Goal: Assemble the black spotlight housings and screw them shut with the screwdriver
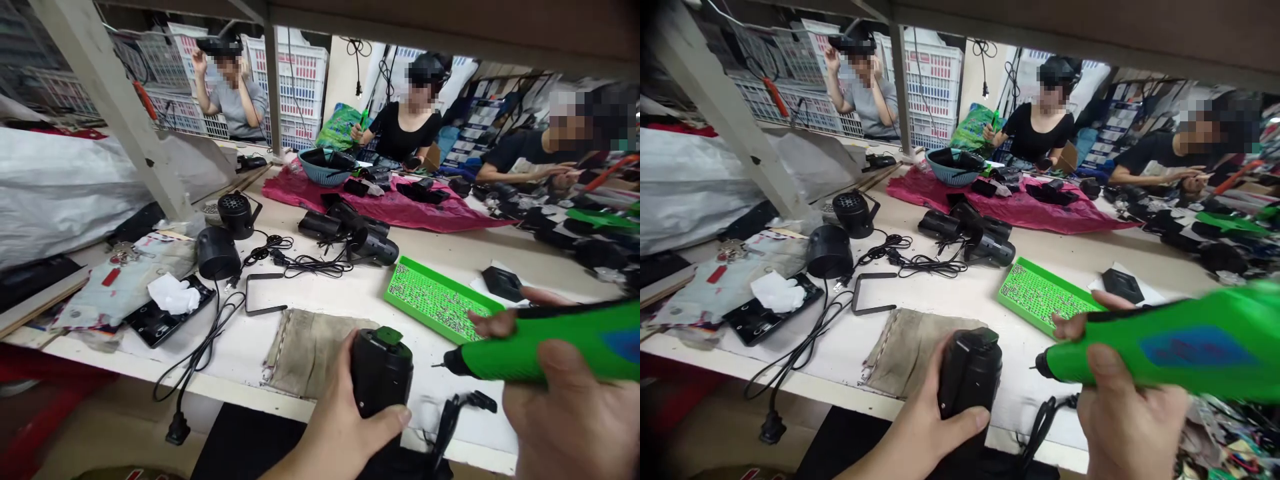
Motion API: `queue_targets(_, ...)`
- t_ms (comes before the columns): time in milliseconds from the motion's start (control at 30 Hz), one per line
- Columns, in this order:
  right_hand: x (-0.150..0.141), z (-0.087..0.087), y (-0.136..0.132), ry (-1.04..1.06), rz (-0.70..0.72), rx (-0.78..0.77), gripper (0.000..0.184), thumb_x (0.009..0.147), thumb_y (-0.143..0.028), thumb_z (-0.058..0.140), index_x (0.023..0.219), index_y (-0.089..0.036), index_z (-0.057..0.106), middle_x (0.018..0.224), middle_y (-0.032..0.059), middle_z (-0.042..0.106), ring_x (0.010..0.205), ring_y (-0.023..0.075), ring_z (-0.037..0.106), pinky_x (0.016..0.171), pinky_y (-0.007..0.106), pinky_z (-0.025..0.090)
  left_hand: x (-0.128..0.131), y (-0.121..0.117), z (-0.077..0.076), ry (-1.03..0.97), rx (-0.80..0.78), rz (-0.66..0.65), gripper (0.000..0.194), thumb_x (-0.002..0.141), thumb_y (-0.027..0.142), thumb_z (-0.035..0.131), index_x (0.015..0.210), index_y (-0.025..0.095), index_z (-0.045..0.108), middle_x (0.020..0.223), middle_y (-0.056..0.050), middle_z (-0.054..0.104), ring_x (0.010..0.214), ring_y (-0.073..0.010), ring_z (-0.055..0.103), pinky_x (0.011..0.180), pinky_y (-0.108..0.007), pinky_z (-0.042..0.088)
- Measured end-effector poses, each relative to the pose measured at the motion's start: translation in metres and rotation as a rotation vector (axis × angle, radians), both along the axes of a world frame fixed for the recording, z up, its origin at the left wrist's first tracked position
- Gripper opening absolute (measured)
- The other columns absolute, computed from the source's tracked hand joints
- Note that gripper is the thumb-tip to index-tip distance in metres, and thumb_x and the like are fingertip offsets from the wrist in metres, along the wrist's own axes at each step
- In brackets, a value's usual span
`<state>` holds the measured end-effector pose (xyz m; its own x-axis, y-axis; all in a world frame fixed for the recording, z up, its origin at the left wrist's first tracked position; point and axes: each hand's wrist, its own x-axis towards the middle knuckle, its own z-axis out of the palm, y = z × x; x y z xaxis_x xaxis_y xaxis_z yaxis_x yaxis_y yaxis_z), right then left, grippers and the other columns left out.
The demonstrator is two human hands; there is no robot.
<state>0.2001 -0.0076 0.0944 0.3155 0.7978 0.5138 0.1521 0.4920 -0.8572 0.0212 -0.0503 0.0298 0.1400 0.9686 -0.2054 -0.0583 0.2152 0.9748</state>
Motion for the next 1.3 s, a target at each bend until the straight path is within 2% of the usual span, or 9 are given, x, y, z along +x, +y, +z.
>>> queue_targets(100, -0.009, -0.012, 0.014, 0.001, -0.224, 0.317, 0.041, 0.077, -0.033, 0.068, 0.117, -0.027, 0.065, 0.103, 0.0063, 0.065, 0.092, 0.0267, 0.062, 0.078, 0.045, 0.049, 0.001, 0.002, 0.004, 0.181, 0.041, -0.011, 0.096, 0.066, 0.032, 0.073, 0.147, 0.015, 0.024, 0.149, -0.018, 0.036, 0.137, -0.0355, 0.031, 0.114, -0.053, 0.021)
queue_targets(200, -0.017, -0.032, 0.017, -0.234, -0.343, 0.687, 0.026, 0.087, -0.032, 0.055, 0.104, -0.025, 0.073, 0.096, 0.0058, 0.068, 0.087, 0.0265, 0.064, 0.076, 0.046, 0.048, 0.003, 0.003, 0.003, 0.238, 0.065, -0.031, 0.098, 0.064, 0.030, 0.073, 0.147, 0.014, 0.024, 0.150, -0.018, 0.035, 0.138, -0.0359, 0.030, 0.114, -0.053, 0.021)
queue_targets(300, -0.023, -0.048, 0.014, -0.588, 0.168, 0.327, 0.051, 0.096, -0.053, 0.030, 0.109, -0.023, 0.069, 0.103, 0.0089, 0.067, 0.099, 0.0285, 0.062, 0.091, 0.052, 0.043, 0.006, 0.004, 0.000, 0.250, 0.086, -0.059, 0.099, 0.063, 0.027, 0.073, 0.148, 0.015, 0.022, 0.151, -0.017, 0.033, 0.138, -0.0345, 0.029, 0.113, -0.052, 0.023)
queue_targets(367, -0.028, -0.055, 0.011, -0.575, 0.397, 0.108, 0.061, 0.094, -0.062, 0.023, 0.103, -0.023, 0.069, 0.098, 0.0084, 0.067, 0.096, 0.0274, 0.062, 0.096, 0.053, 0.040, 0.007, 0.004, -0.002, 0.235, 0.075, -0.069, 0.098, 0.064, 0.025, 0.072, 0.148, 0.014, 0.021, 0.152, -0.017, 0.031, 0.139, -0.0333, 0.029, 0.113, -0.051, 0.023)
queue_targets(500, -0.042, -0.066, 0.008, -0.204, 0.272, 0.125, 0.063, 0.097, -0.056, 0.020, 0.073, -0.024, 0.069, 0.073, 0.0029, 0.061, 0.074, 0.0201, 0.059, 0.086, 0.044, 0.045, 0.004, 0.002, -0.005, 0.157, 0.048, -0.058, 0.097, 0.065, 0.024, 0.072, 0.147, 0.016, 0.021, 0.150, -0.016, 0.034, 0.137, -0.0322, 0.032, 0.112, -0.049, 0.026)
queue_targets(733, -0.057, -0.070, 0.007, 0.101, 0.144, 0.222, 0.047, 0.098, -0.045, 0.027, 0.071, -0.023, 0.059, 0.062, -0.0006, 0.061, 0.063, 0.0184, 0.058, 0.077, 0.041, 0.046, 0.001, 0.003, -0.009, 0.092, 0.058, -0.053, 0.096, 0.066, 0.026, 0.072, 0.146, 0.019, 0.020, 0.147, -0.016, 0.037, 0.134, -0.0329, 0.035, 0.110, -0.051, 0.028)
queue_targets(933, -0.055, -0.072, 0.007, 0.018, 0.162, 0.179, 0.045, 0.100, -0.035, 0.020, 0.071, -0.024, 0.053, 0.064, -0.0009, 0.056, 0.066, 0.0174, 0.055, 0.080, 0.040, 0.045, 0.003, 0.002, -0.009, 0.104, 0.075, -0.034, 0.094, 0.065, 0.024, 0.071, 0.145, 0.019, 0.021, 0.147, -0.017, 0.037, 0.135, -0.0328, 0.035, 0.110, -0.052, 0.028)
queue_targets(1067, -0.049, -0.057, 0.010, -0.170, 0.236, 0.044, 0.023, 0.095, -0.033, 0.044, 0.090, -0.022, 0.064, 0.087, 0.0045, 0.061, 0.088, 0.0207, 0.056, 0.084, 0.037, 0.042, -0.001, 0.003, -0.003, 0.148, 0.057, -0.036, 0.092, 0.065, 0.023, 0.069, 0.144, 0.018, 0.023, 0.148, -0.017, 0.037, 0.136, -0.0319, 0.034, 0.111, -0.052, 0.027)
queue_targets(1300, -0.051, -0.015, 0.038, -0.678, 0.737, -0.415, 0.036, 0.097, -0.040, 0.041, 0.088, -0.021, 0.070, 0.088, 0.0043, 0.068, 0.085, 0.0189, 0.062, 0.082, 0.033, 0.047, -0.006, 0.006, 0.006, 0.243, 0.120, -0.146, 0.093, 0.063, 0.024, 0.071, 0.144, 0.018, 0.026, 0.148, -0.017, 0.036, 0.136, -0.0339, 0.034, 0.111, -0.054, 0.027)
